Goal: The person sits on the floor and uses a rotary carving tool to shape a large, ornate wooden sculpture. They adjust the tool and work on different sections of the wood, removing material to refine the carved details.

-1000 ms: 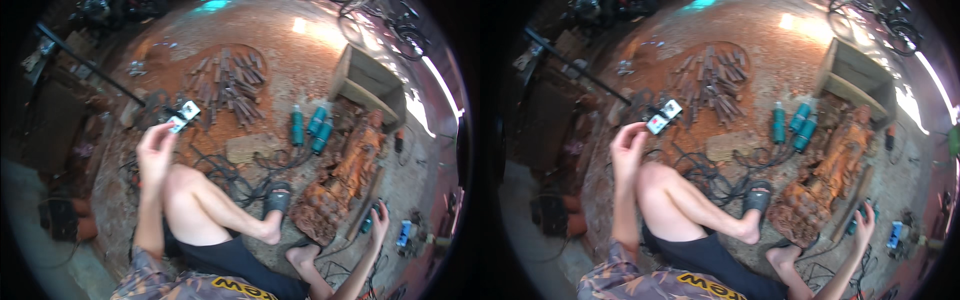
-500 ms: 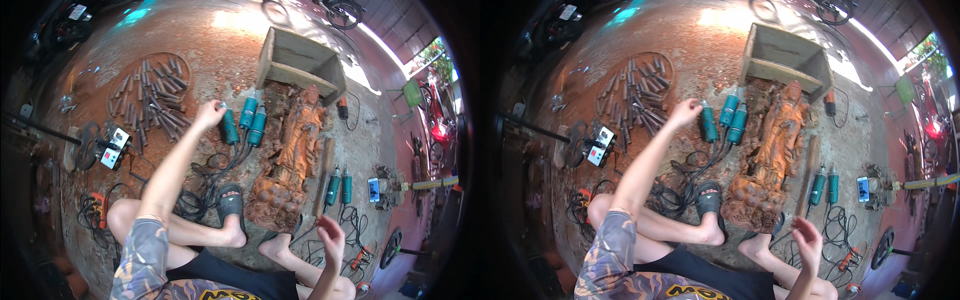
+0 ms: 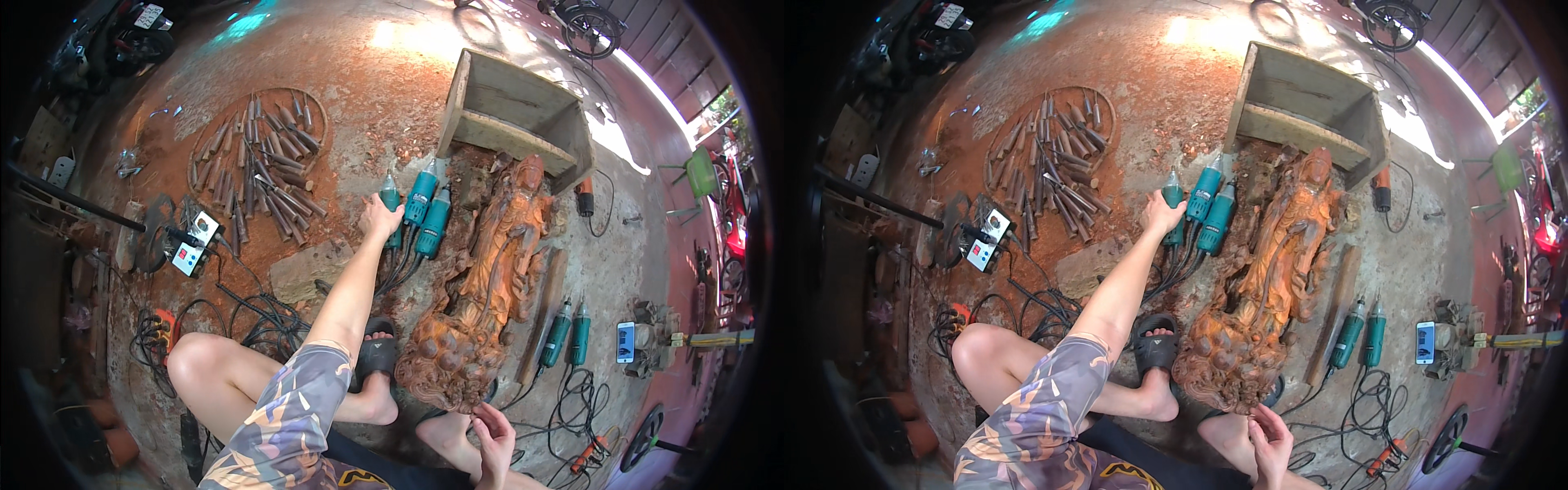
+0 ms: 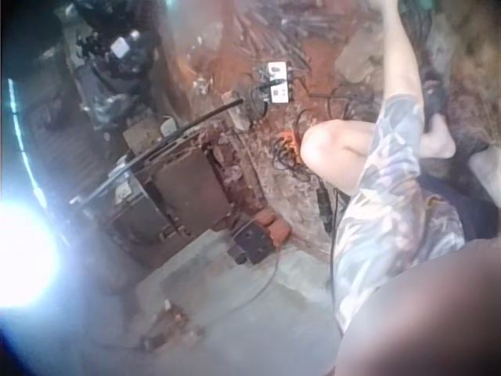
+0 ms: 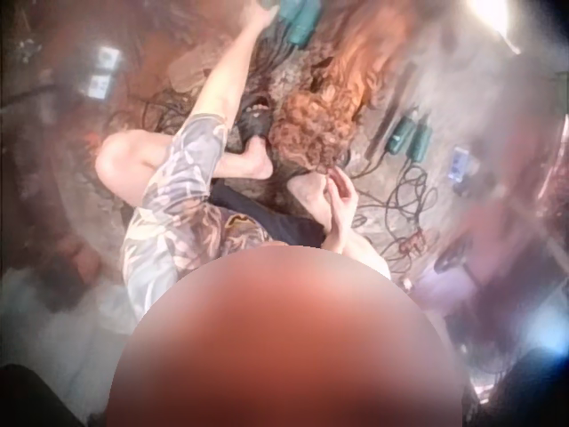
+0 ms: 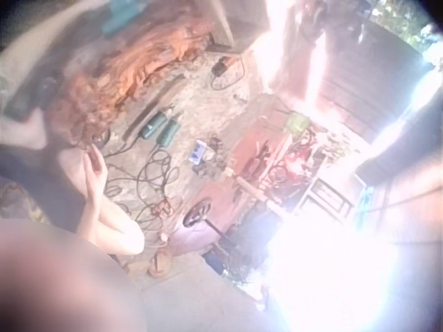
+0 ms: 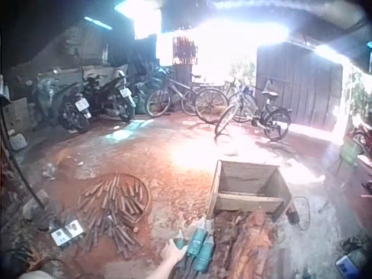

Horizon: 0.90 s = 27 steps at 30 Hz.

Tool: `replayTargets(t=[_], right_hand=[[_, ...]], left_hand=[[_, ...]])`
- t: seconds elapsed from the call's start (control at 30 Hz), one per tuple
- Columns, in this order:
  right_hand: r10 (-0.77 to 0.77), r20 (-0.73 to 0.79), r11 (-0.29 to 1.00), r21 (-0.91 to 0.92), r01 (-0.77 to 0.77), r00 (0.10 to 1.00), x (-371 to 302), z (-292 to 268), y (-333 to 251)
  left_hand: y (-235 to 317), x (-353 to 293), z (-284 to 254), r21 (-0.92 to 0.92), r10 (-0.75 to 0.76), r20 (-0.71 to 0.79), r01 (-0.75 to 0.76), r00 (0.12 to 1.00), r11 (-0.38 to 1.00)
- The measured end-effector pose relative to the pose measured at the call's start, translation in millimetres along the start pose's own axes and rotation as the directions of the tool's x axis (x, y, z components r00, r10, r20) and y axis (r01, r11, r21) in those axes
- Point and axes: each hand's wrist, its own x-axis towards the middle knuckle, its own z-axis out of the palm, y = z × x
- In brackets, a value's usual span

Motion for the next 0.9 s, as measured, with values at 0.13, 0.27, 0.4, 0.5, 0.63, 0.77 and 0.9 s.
replayTargets(t=[0.13,0.27,0.4,0.5,0.63,0.77,0.9], right_hand=[[0.026,-0.020,0.999,0.028,-0.025,0.999,2,-2,3],[-0.028,-0.030,0.996,0.086,0.030,0.999,-3,-3,17],[-0.046,-0.032,0.998,0.031,0.047,0.998,-5,-5,26],[-0.052,-0.025,0.999,-0.015,0.051,0.998,-2,-5,22],[-0.014,0.077,0.997,-0.076,0.019,0.997,-9,-3,5],[-0.065,0.003,0.989,-0.131,0.064,0.998,-16,4,-5],[-0.106,0.056,0.984,-0.135,0.113,0.993,-9,10,-4]], left_hand=[[1,-1,2,0.057,0.003,-0.027,-0.001,1.000,0.998],[-10,-8,-1,0.118,0.098,-0.051,-0.092,0.994,0.989],[-21,-20,-6,0.114,0.105,-0.003,-0.104,0.994,0.988],[-33,-32,-15,-0.038,0.182,0.053,-0.180,0.982,0.983],[-37,-9,-79,0.072,0.306,0.069,-0.311,0.950,0.948],[-117,41,-220,0.083,0.227,-0.192,-0.214,0.955,0.973],[-281,55,-320,-0.246,-0.306,-0.618,0.192,0.724,0.950]])
